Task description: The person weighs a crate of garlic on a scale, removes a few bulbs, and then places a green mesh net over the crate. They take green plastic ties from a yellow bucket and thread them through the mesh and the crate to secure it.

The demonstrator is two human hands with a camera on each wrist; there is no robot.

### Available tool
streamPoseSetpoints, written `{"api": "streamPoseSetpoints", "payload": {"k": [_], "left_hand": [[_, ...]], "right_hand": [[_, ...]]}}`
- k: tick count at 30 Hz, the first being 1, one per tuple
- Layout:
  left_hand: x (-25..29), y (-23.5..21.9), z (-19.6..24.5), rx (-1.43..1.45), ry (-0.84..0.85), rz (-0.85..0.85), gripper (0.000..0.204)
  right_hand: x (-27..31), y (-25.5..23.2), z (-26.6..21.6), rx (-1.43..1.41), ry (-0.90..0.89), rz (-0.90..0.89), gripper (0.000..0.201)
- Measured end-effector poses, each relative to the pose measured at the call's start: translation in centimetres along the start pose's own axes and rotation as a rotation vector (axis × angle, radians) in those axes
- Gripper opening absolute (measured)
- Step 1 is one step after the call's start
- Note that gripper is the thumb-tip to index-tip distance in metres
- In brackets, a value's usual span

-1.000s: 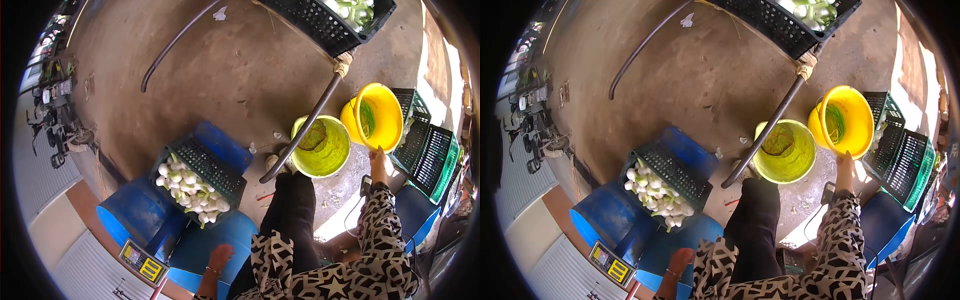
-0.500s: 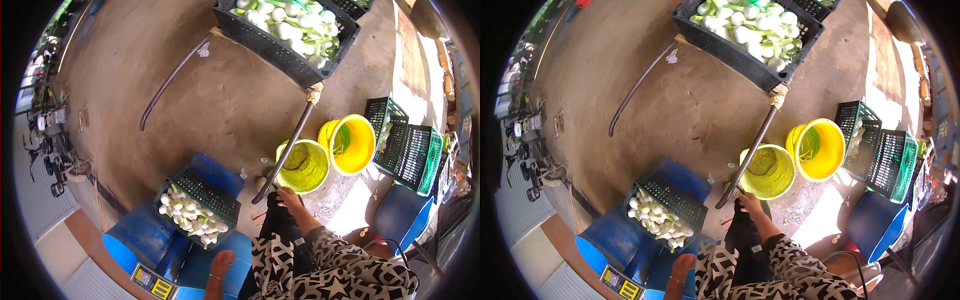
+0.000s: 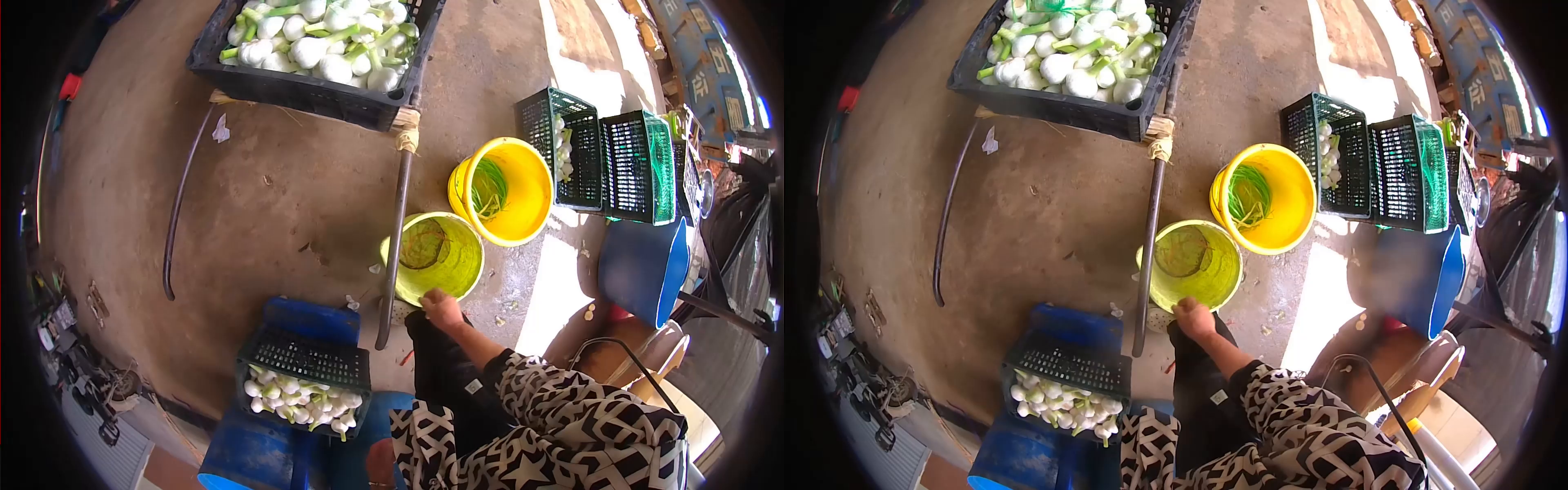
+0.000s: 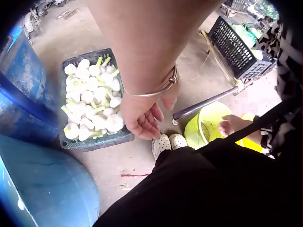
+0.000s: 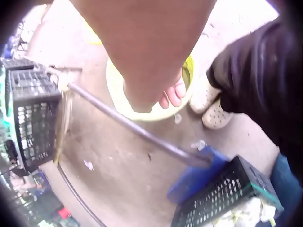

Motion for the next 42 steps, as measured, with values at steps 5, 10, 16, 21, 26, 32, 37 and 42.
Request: {"api": "streamPoseSetpoints", "payload": {"k": [5,10,16,21,26,32,37,42], "left_hand": [[-1.0,0.6,0.6,-0.023,-0.003,-0.004,0.03],[-1.6,0.6,0.6,-0.089,-0.03,0.001,0.032],[-2.1,-0.6,2.1,-0.264,0.011,-0.046,0.031],[-3.5,-1.6,2.4,-0.472,0.149,-0.137,0.031],[-2.6,0.7,7.8,-0.137,0.001,-0.041,0.026],[-3.7,-0.1,6.7,-0.139,-0.003,-0.083,0.027],[-4.9,-2.0,4.9,-0.151,-0.024,-0.079,0.026],[-4.4,-3.5,6.0,-0.193,0.044,-0.026,0.025]], "right_hand": [[-6.3,-13.7,8.4,-0.817,0.582,0.372,0.056],[-15.8,-16.1,13.2,-1.339,0.459,0.391,0.05],[-12.6,-17.3,15.7,-1.092,0.584,0.745,0.034],[-5.1,-14.5,27.6,-1.177,0.624,0.77,0.033],[2.2,-13.1,28.9,-1.409,0.762,0.748,0.039],[6.2,-9.6,26.0,-1.51,0.958,0.561,0.071],[2.6,-3.4,13.6,-1.226,0.575,-0.051,0.083],[-5.6,0.4,13.4,-0.966,0.709,0.14,0.037]]}}
Point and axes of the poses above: each hand's wrist, its own x-axis away from the middle knuckle, its own y-axis out of the palm, z = x × y, the point moved 2 cm from there along -x, towards the middle knuckle, and after that the axes turned 1 degree about -x, right-handed, at the moved point
